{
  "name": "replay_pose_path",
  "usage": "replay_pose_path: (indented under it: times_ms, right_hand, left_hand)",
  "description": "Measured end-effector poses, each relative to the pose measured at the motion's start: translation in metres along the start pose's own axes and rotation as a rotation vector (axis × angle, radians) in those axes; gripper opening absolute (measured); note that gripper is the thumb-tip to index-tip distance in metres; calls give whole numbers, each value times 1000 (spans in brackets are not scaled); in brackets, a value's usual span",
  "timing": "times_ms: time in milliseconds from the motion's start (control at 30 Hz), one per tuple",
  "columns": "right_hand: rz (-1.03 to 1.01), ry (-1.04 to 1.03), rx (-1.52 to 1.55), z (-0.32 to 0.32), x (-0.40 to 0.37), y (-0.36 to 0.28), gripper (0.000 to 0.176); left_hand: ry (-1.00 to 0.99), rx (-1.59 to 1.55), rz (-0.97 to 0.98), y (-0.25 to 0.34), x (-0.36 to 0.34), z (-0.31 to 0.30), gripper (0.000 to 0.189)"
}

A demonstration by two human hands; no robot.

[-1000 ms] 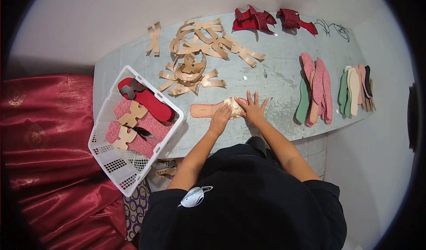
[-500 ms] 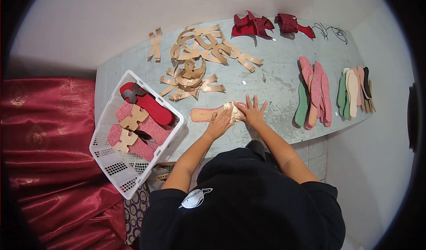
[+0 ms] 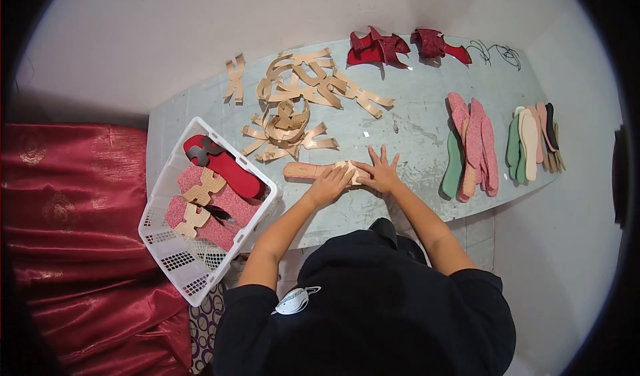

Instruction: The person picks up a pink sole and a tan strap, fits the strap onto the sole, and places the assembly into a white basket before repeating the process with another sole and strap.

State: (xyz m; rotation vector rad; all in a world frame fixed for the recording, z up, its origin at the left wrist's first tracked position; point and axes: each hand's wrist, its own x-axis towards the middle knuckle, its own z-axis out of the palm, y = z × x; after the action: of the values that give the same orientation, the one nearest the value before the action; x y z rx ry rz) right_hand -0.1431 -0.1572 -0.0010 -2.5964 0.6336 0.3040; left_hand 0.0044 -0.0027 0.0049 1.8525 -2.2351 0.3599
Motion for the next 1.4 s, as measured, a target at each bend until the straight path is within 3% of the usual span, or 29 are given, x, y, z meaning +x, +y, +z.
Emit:
replay_pose_path:
  times_ms: [200, 533, 633, 700, 733, 800, 867, 933, 1000, 1067, 1100, 1333, 1400]
  right_hand:
    - [-29, -64, -10, -9, 7, 8, 58]
    - [-23, 46, 75, -1, 4, 5, 51]
    - [2, 26, 169, -6, 9, 6, 47]
    - [-13, -20, 297, -13, 14, 11, 44]
    - [-18, -15, 289, -23, 16, 9, 44]
    - [-59, -36, 448, -53, 15, 5, 42]
    - [-67, 11, 459, -90, 4, -13, 39]
    - [-403, 123, 978, -110, 3, -22, 43]
    - [-417, 153, 1013, -117, 1, -38, 47]
    - [-468, 134, 1445, -118, -1, -56, 38]
    - [-417, 157, 1498, -122, -6, -66, 30]
    - [-329, 228, 1491, -125, -19, -115, 22]
    - [-403, 236, 1463, -119, -12, -119, 20]
  left_hand:
    - [62, -87, 168, -21, 17, -3, 35]
    - [94, -32, 304, -33, 29, 10, 34]
    - [28, -48, 229, -36, 35, 4, 27]
    - [-101, -269, 8, -39, 42, -5, 22]
    - [-93, -263, 6, -39, 47, -18, 22]
    - [196, -478, -200, -42, 54, -45, 16]
    - [155, -555, -316, -42, 55, -66, 21]
    - [275, -854, -634, -33, 63, -106, 20]
    - [379, -852, -621, -34, 63, -115, 21]
    - [528, -1041, -673, -31, 63, -129, 21]
    - [507, -1018, -675, -30, 62, -139, 20]
    - [586, -1068, -752, -27, 32, -160, 15]
    - [626, -1087, -779, -25, 24, -165, 17]
